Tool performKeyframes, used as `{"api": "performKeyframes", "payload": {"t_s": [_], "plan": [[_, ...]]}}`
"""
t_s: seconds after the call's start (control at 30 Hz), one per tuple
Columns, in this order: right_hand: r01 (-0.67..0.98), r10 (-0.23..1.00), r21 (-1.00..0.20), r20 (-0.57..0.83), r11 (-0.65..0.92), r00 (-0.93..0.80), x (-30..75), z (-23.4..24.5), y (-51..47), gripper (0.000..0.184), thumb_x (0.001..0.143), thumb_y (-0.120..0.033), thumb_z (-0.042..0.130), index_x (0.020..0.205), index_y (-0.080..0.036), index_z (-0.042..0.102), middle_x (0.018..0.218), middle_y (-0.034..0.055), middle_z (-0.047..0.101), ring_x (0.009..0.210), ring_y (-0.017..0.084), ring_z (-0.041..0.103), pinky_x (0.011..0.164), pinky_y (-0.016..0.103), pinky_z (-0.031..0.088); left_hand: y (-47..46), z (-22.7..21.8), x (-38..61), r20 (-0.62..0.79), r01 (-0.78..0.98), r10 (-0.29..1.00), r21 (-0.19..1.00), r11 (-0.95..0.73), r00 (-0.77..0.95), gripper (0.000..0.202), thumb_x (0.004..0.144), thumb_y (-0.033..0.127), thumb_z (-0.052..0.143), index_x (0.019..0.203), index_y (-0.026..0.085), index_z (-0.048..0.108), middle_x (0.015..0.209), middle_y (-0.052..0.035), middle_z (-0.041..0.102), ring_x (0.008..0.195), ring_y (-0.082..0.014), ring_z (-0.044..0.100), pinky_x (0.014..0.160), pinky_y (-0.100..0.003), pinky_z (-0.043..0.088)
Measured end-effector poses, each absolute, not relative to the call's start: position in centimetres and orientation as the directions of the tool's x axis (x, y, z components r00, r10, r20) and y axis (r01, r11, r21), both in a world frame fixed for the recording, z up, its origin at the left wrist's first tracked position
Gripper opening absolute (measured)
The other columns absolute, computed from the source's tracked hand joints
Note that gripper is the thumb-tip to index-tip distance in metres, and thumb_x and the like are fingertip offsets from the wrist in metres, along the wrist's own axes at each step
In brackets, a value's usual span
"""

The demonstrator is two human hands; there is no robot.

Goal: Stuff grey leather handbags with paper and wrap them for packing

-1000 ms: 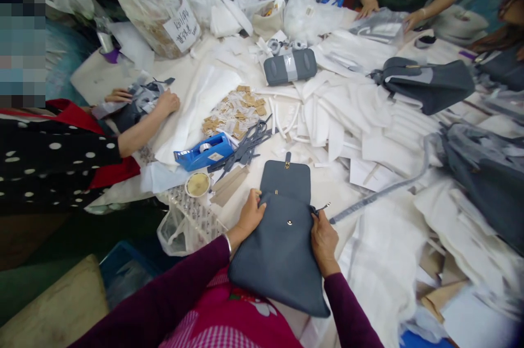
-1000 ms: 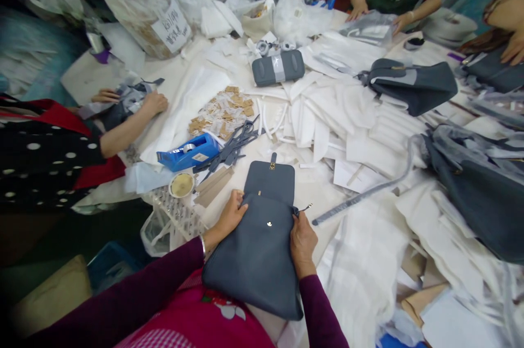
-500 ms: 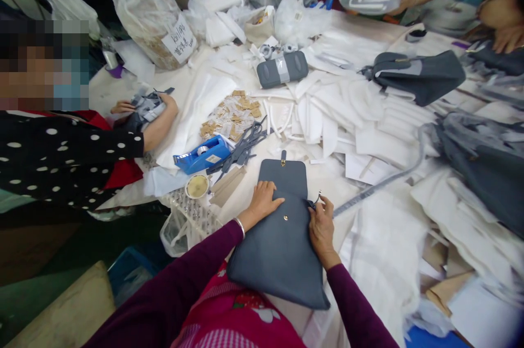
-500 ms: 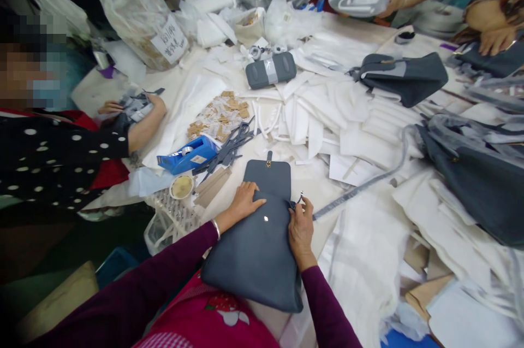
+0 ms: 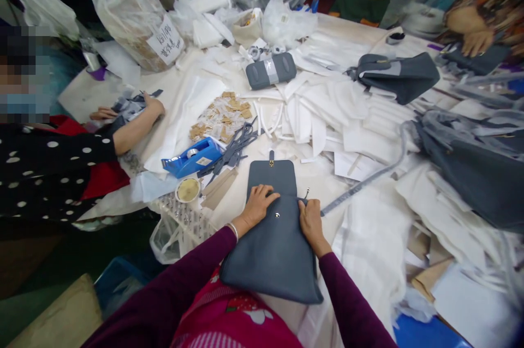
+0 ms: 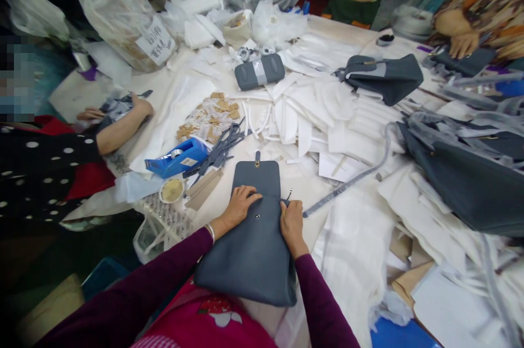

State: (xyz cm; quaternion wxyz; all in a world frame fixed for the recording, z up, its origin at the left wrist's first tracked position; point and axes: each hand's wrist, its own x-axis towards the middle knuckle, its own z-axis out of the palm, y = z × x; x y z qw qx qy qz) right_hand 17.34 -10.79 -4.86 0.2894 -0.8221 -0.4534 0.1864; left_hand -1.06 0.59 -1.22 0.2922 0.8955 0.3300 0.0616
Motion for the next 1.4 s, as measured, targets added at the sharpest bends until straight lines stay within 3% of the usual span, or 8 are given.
{"api": "performKeyframes", "payload": {"t_s": [0.2,0.37,0.57,0.73,0.93,1.1,1.23,1.4], "plan": [[0.75,0.846,-0.494,0.049,-0.441,0.53,16.6,-3.4,-10.5,0.037,0.094,-0.044,0.036,0.099,-0.01,0.052,0.099,0.0179,0.05,0.095,0.03,0.045,0.087,0.048,0.04,0.4,-1.0,-1.9,-0.061,0.525,0.62,0.601,-0.603,0.782,0.044,0.089,0.009,0.036,0.127,0.023,0.054,0.126,-0.0105,0.051,0.118,-0.0252,0.041,0.101,-0.043,0.032],[0.875,0.918,-0.405,0.173,-0.264,0.357,16.0,-1.4,-9.9,0.041,0.095,-0.029,0.034,0.13,-0.011,0.045,0.132,0.0207,0.045,0.123,0.033,0.037,0.101,0.052,0.031,0.9,-0.8,-5.3,-0.083,0.55,0.926,0.822,-0.146,0.369,0.029,0.087,0.023,0.049,0.114,0.017,0.057,0.114,-0.0102,0.055,0.109,-0.0226,0.049,0.098,-0.038,0.04],[0.765,0.999,-0.642,-0.042,-0.052,0.032,14.2,0.3,-7.0,0.041,0.094,-0.037,0.039,0.126,-0.016,0.053,0.116,0.0148,0.058,0.109,0.027,0.051,0.096,0.045,0.04,-0.4,0.0,-8.4,-0.44,0.274,0.837,0.891,0.362,0.325,0.019,0.078,0.018,0.053,0.094,0.015,0.062,0.084,-0.0048,0.064,0.077,-0.0173,0.06,0.074,-0.03,0.049],[0.606,0.958,-0.771,-0.282,-0.196,-0.049,12.4,3.0,-3.1,0.038,0.088,-0.048,0.046,0.106,-0.018,0.062,0.1,0.0087,0.064,0.095,0.025,0.057,0.087,0.04,0.044,-2.0,1.6,-8.6,-0.462,0.25,0.807,0.885,0.393,0.368,0.028,0.077,0.019,0.057,0.104,0.013,0.061,0.089,-0.0052,0.065,0.079,-0.0154,0.059,0.074,-0.027,0.047],[0.568,0.749,-0.694,-0.634,-0.442,-0.191,11.8,6.9,0.4,0.039,0.077,-0.056,0.061,0.073,-0.017,0.062,0.068,0.0003,0.061,0.066,0.017,0.055,0.06,0.027,0.041,-2.7,2.3,-9.9,-0.371,0.374,0.852,0.899,0.23,0.369,0.039,0.071,0.018,0.067,0.109,0.016,0.057,0.104,-0.0066,0.057,0.084,-0.0166,0.055,0.076,-0.029,0.047],[0.385,0.481,-0.577,-0.816,-0.72,-0.321,11.7,8.8,0.8,0.033,0.074,-0.045,0.069,0.087,-0.016,0.065,0.073,0.001,0.066,0.064,0.017,0.059,0.06,0.028,0.046,-3.3,-0.1,-11.7,-0.434,0.392,0.833,0.872,0.293,0.344,0.046,0.063,0.019,0.077,0.103,0.017,0.054,0.106,-0.0065,0.052,0.093,-0.0189,0.052,0.084,-0.033,0.047],[0.339,0.42,-0.523,-0.844,-0.782,-0.333,12.4,9.6,0.8,0.035,0.074,-0.041,0.071,0.1,-0.018,0.066,0.078,0.0012,0.068,0.072,0.02,0.063,0.068,0.031,0.05,-4.7,-2.8,-13.8,-0.569,0.265,0.711,0.822,0.505,0.412,0.047,0.066,0.02,0.077,0.106,0.016,0.052,0.102,-0.0053,0.056,0.094,-0.0182,0.054,0.083,-0.032,0.047],[0.373,0.458,-0.541,-0.84,-0.754,-0.291,13.6,9.5,0.0,0.048,0.079,-0.044,0.066,0.12,-0.022,0.058,0.101,0.0039,0.069,0.093,0.025,0.064,0.083,0.036,0.05,-5.7,-4.3,-16.0,-0.357,0.151,0.601,0.919,0.365,0.715,0.038,0.077,0.032,0.071,0.108,0.016,0.056,0.107,-0.0068,0.057,0.099,-0.0194,0.054,0.09,-0.032,0.043]]}}
